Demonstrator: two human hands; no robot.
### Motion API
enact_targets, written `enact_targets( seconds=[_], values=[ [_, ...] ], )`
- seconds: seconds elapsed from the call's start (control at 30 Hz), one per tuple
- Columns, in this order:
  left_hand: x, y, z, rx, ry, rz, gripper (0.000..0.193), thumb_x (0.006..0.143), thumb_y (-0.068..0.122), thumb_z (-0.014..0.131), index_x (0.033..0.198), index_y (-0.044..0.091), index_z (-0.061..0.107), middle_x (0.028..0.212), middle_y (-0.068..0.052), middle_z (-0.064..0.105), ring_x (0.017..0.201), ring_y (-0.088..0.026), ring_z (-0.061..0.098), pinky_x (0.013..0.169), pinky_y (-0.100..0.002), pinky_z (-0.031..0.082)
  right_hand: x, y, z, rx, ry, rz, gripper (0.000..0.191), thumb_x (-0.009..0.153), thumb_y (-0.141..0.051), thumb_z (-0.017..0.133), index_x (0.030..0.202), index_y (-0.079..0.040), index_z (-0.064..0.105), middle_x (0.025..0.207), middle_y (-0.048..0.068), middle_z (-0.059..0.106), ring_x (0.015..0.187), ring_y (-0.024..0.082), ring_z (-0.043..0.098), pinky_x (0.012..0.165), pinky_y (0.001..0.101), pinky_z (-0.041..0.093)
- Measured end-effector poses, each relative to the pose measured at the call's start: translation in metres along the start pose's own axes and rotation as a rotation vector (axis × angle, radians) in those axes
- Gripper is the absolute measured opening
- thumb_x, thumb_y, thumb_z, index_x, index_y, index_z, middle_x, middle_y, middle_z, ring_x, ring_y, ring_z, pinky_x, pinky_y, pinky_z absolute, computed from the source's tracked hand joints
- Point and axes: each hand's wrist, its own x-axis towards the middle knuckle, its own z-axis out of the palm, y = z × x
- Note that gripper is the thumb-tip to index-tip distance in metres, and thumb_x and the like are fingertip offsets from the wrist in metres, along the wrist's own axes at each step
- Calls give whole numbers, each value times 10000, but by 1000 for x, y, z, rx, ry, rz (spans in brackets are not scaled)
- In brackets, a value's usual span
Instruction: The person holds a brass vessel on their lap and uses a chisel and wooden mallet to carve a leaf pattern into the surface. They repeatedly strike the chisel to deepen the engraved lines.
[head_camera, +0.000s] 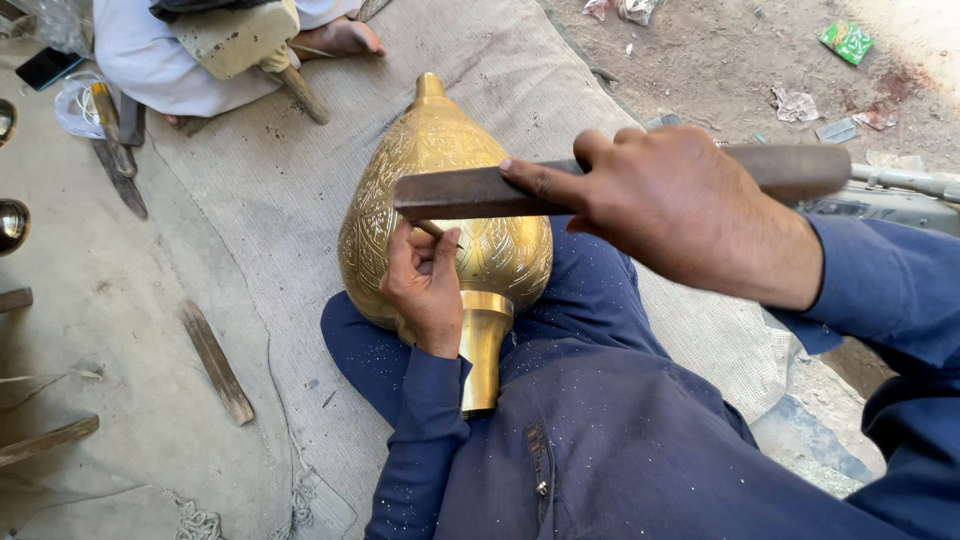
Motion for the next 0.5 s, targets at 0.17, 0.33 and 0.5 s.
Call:
enact_targets(
  seconds=[0.17,0.33,0.5],
  values=[
    [13,-1,-1,-66,-32,-7,508,961,54,765,1422,2,558,894,-40,704,772,-103,715,656,-255,599,4,13,15,213,220,31,775,887,-432,725,1582,-242,438,873,84,651,606,217,631,492,363,505],
    [17,1,0,38,-77,8,455,955,56,759,1376,13,591,862,-52,724,731,-120,736,612,-250,580,20,22,30,173,275,70,759,902,-426,744,1578,-288,427,900,84,654,657,247,651,522,393,507],
    [15,1,2,66,-58,4,437,959,76,751,1370,28,609,854,-55,740,744,-122,746,588,-243,603,26,22,19,346,315,14,777,941,-290,722,1634,-230,375,926,107,645,696,290,658,615,438,533]
  ],
)
